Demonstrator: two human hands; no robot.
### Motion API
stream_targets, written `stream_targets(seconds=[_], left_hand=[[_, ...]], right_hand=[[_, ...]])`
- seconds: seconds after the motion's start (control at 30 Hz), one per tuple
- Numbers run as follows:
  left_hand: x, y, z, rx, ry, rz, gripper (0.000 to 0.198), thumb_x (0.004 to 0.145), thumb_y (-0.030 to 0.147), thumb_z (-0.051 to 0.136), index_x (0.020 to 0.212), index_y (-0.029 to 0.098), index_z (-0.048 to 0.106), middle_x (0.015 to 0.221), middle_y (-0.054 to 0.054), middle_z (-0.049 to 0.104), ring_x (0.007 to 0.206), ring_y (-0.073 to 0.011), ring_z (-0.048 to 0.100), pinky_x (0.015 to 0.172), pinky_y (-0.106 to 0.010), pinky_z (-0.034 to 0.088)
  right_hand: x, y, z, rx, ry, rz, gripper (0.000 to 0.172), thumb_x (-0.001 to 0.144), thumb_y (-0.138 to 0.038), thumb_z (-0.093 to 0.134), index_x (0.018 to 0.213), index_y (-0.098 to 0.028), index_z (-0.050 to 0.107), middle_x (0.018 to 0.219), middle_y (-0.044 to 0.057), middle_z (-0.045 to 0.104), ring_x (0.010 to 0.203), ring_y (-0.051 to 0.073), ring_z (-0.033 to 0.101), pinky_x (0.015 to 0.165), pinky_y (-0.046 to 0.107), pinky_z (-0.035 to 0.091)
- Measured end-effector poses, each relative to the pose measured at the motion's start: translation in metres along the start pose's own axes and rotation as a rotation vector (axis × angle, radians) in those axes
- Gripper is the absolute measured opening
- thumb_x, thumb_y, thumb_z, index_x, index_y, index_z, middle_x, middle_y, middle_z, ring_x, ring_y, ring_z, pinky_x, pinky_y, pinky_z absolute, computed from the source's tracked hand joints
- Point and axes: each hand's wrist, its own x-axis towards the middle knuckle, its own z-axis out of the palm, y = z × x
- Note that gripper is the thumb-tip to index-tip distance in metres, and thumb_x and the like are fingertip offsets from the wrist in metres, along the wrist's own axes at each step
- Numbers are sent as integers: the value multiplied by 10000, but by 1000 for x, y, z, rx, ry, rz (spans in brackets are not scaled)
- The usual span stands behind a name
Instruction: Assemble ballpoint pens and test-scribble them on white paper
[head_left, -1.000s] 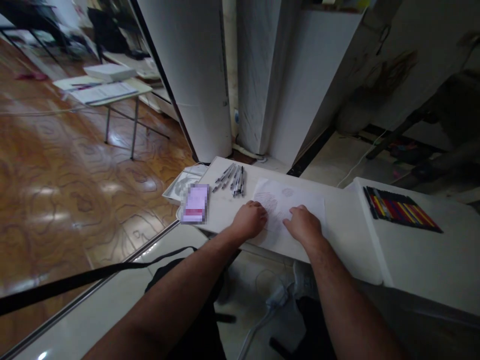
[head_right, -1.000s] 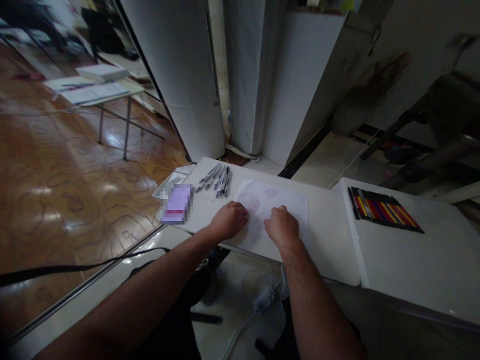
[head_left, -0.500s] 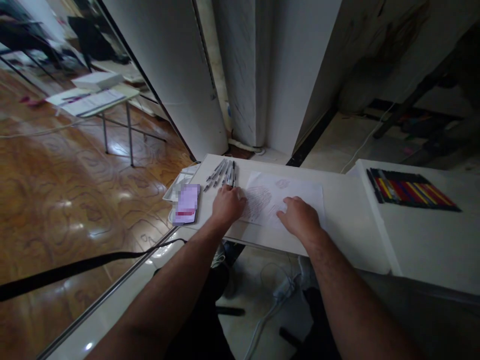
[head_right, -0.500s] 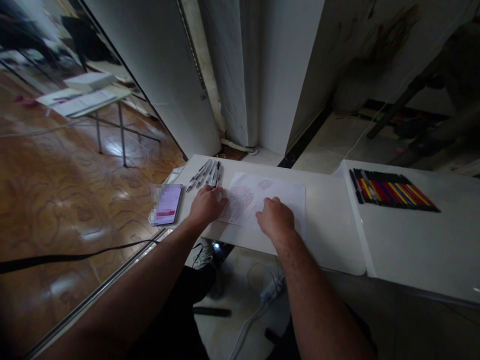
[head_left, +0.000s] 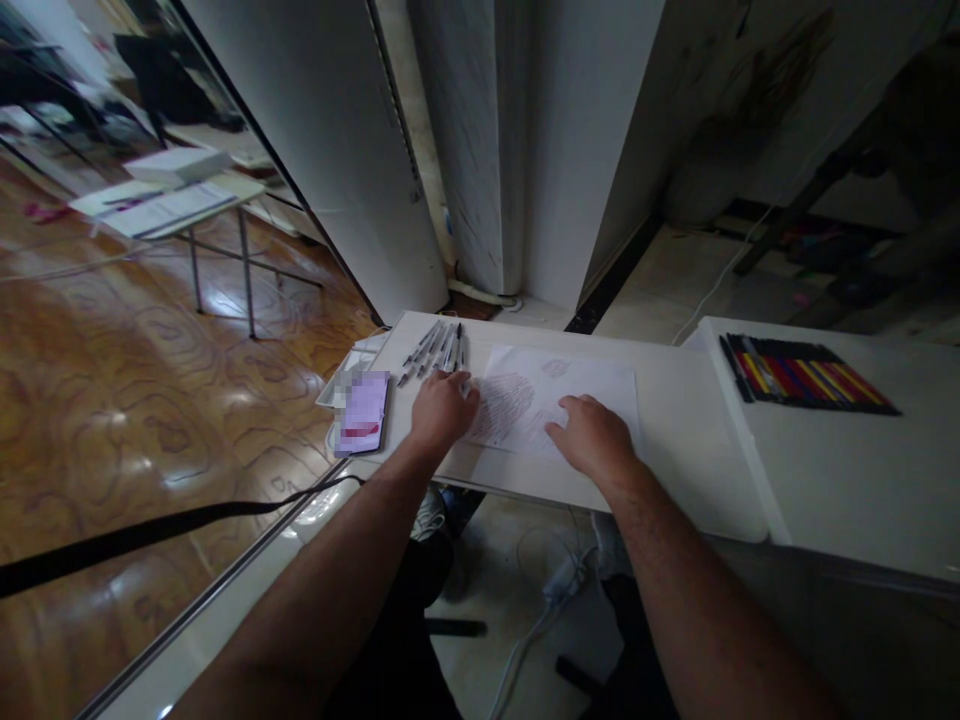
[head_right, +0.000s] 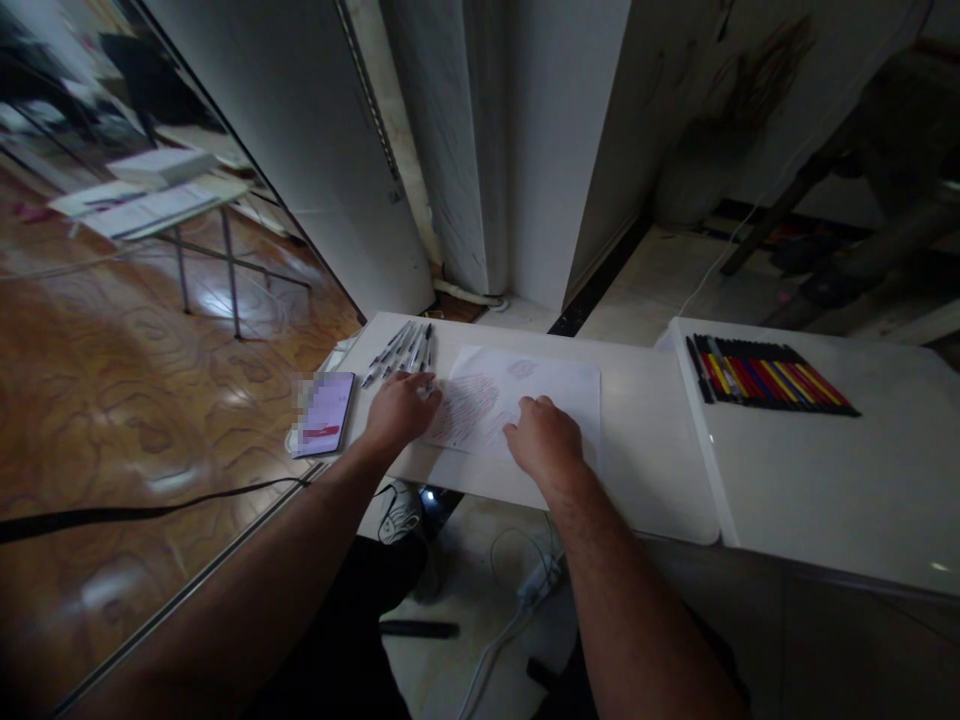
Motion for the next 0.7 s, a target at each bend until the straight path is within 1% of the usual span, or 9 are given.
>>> stream_targets(seconds=[0.1, 0.2, 0.43, 0.6, 0.7], left_hand=[[3, -3, 0, -19, 24, -38, 433, 866, 422, 487, 1216, 219, 640, 1142, -123, 610, 1041, -271, 595, 926, -374, 468], [6, -4, 0, -35, 51, -41, 444, 869, 404, 483, 1230, 188, 626, 1188, -124, 594, 1080, -264, 580, 951, -354, 458], [10, -5, 1, -28, 2, -49, 444, 854, 383, 499, 1202, 144, 636, 1213, -143, 600, 1119, -263, 562, 990, -344, 437], [10, -6, 1, -30, -14, -67, 399, 846, 391, 504, 1115, 156, 682, 1143, -148, 624, 1060, -260, 591, 934, -347, 466], [10, -5, 1, -30, -29, -64, 350, 857, 384, 478, 1016, 184, 718, 1064, -130, 650, 952, -246, 624, 861, -347, 488]], right_hand=[[-1, 0, 0, 1, 3, 2, 353, 855, -421, 574, 1110, -186, 635, 1089, 122, 645, 974, 242, 624, 774, 315, 445], [-1, 0, 1, 1, 8, 4, 365, 855, -422, 574, 1130, -190, 633, 1094, 116, 646, 960, 237, 627, 764, 312, 447], [1, 1, 3, 0, 10, 0, 370, 859, -420, 567, 1149, -202, 637, 1091, 115, 646, 971, 241, 625, 782, 318, 448], [1, 0, 3, 6, 13, -8, 365, 860, -403, 563, 1149, -192, 638, 1090, 121, 645, 979, 243, 621, 791, 320, 445], [0, -1, 4, 5, 14, -11, 362, 860, -408, 561, 1142, -196, 639, 1089, 116, 647, 974, 241, 623, 788, 317, 446]])
